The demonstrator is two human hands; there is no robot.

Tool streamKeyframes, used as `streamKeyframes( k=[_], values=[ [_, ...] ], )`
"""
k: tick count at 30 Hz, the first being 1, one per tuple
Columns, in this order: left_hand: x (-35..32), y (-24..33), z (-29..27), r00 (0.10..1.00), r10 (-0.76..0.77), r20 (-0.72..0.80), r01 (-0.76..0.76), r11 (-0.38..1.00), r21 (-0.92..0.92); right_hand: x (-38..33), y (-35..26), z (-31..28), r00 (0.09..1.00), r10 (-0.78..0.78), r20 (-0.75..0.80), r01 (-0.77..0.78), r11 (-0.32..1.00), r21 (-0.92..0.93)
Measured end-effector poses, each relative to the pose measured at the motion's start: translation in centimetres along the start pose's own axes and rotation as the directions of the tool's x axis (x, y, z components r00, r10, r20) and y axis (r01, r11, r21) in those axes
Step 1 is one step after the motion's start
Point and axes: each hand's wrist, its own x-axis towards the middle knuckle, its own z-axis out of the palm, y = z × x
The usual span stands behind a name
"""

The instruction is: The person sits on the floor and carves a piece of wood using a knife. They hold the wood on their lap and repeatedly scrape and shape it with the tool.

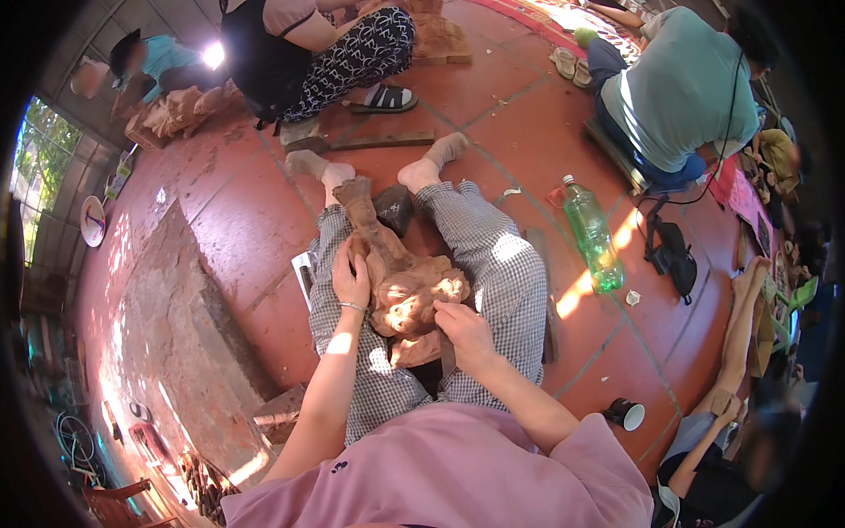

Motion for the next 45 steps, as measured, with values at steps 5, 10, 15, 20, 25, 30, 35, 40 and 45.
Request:
streamKeyframes(
  k=[5,10,15,20,25,30,35,40,45],
  values=[
    [0.0,-0.3,0.0,1.000,0.005,-0.015,-0.005,1.000,0.018,0.5,-1.4,0.2,0.998,0.003,0.057,0.004,0.991,-0.131],
    [-0.1,-0.1,-0.1,0.999,0.017,-0.032,-0.016,0.999,0.031,0.7,0.2,0.3,0.996,-0.080,-0.031,0.079,0.996,-0.030],
    [-0.1,-0.3,-0.1,0.999,0.035,-0.036,-0.035,0.999,0.014,1.1,-2.1,-0.2,0.996,-0.004,0.092,0.018,0.988,-0.155],
    [0.1,-0.4,-0.3,1.000,0.018,-0.016,-0.019,0.999,-0.029,1.3,-0.1,0.1,1.000,0.024,0.007,-0.024,0.998,0.056],
    [0.1,-0.2,-0.2,1.000,0.009,-0.022,-0.009,1.000,-0.001,1.6,-2.2,0.0,1.000,-0.014,-0.022,0.011,0.994,-0.105],
    [0.1,-0.6,-0.2,0.998,0.044,-0.038,-0.044,0.999,0.024,2.3,-0.5,-0.2,0.998,0.045,-0.049,-0.043,0.998,0.038],
    [-0.1,-0.6,-0.2,0.999,0.030,-0.030,-0.030,0.999,0.014,2.4,-2.4,0.2,0.998,0.060,0.009,-0.058,0.988,-0.144],
    [-0.1,-0.7,-0.4,0.998,0.045,-0.053,-0.044,0.999,0.016,3.0,-0.9,0.0,0.990,0.142,0.013,-0.143,0.989,0.033],
    [0.2,-0.5,-0.1,0.997,0.058,-0.056,-0.059,0.998,-0.013,3.2,-2.9,-0.4,0.999,0.029,0.025,-0.023,0.976,-0.217]
  ],
)
